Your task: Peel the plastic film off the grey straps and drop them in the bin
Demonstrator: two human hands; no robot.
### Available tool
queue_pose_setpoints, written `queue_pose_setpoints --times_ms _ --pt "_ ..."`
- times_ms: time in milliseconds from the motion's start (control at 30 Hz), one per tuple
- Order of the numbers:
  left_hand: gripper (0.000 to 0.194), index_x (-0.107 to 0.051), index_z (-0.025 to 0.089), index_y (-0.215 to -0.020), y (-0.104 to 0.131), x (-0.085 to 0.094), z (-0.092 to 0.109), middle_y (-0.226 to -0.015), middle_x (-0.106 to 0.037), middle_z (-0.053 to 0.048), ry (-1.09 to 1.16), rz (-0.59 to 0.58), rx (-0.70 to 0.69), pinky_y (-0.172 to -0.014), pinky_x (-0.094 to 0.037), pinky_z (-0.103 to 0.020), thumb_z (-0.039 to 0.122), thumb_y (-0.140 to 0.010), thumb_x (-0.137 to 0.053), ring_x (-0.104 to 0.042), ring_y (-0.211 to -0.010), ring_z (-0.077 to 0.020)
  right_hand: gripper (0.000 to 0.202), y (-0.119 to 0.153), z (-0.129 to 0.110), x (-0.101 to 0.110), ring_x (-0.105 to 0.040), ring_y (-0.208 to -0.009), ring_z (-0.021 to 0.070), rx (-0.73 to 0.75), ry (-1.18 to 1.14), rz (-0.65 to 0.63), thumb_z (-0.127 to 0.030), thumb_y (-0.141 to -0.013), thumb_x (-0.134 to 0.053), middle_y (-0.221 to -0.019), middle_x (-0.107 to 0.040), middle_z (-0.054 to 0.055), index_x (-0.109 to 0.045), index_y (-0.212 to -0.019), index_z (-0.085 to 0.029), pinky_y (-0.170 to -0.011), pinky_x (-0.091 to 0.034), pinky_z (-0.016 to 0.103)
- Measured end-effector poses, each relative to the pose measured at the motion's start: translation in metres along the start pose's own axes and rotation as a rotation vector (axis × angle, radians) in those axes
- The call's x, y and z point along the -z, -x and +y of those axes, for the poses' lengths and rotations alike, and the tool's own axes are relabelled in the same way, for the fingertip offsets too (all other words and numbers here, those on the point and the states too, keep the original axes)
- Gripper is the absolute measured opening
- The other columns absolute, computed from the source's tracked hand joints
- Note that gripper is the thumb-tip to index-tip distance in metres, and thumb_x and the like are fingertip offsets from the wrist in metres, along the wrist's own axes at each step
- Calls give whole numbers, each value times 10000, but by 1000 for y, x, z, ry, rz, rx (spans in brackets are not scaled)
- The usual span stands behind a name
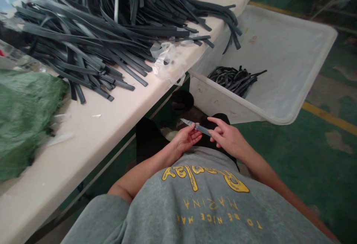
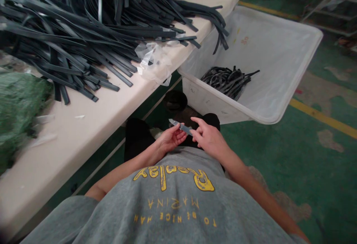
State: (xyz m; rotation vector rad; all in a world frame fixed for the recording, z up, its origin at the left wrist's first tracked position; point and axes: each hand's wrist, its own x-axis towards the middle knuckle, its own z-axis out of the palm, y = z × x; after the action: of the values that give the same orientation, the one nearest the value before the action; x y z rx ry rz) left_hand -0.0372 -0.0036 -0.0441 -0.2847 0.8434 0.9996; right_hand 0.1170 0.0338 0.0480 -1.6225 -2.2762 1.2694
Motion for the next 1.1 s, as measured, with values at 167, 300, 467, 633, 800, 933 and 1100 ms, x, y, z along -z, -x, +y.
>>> queue_pose_setpoints --times_ms 167,300,467,633,800,933,1100 --pt "162 -689 128 -927 9 -8 -4 -750 -707 -50 48 -43 51 -744 -545 -259 203 -943 -546 -682 -667 -128 425 -8 -6 -3 -578 -453 114 58 171 68 -262 -900 -478 -674 -668 -33 -543 -1316 -199 -553 -456 240" --pt "184 -686 118 -898 9 -8 -5 -766 -709 -58 86 -44 14 -752 -536 -256 183 -952 -522 -682 -683 -129 442 -19 -6 -11 -595 -474 122 62 206 48 -319 -920 -488 -692 -677 -23 -526 -1329 -157 -612 -468 259" --pt "178 -686 138 -945 7 -7 -2 -886 -729 -64 118 -69 -2 -767 -535 -265 220 -954 -528 -687 -745 -136 452 -4 -7 5 -602 -487 124 93 230 70 -320 -915 -497 -717 -699 -39 -499 -1356 -220 -594 -451 256" --pt "155 -692 128 -946 2 -5 -8 -834 -712 -69 151 -102 24 -813 -523 -269 186 -937 -549 -677 -737 -132 410 -24 -8 -10 -616 -547 145 74 328 85 -254 -906 -489 -770 -714 -3 -563 -1305 -193 -649 -460 281" --pt "159 -700 126 -960 0 -3 -6 -832 -713 -70 147 -101 2 -809 -513 -256 165 -930 -549 -669 -732 -127 482 -33 -4 -20 -682 -790 225 107 379 92 -302 -901 -525 -883 -735 36 -502 -1371 -197 -696 -481 310" --pt "173 -688 131 -959 0 -2 3 -914 -728 -72 153 -76 -36 -787 -518 -251 166 -942 -520 -676 -777 -131 504 -3 8 -2 -685 -766 222 134 302 81 -378 -852 -593 -909 -720 31 -521 -1326 -224 -689 -503 317" --pt "174 -683 140 -954 2 -6 -1 -910 -729 -66 169 -66 -9 -790 -529 -258 186 -951 -516 -678 -778 -128 400 8 17 5 -599 -491 130 73 99 71 -372 -913 -493 -701 -674 -26 -540 -1282 -224 -576 -489 258"
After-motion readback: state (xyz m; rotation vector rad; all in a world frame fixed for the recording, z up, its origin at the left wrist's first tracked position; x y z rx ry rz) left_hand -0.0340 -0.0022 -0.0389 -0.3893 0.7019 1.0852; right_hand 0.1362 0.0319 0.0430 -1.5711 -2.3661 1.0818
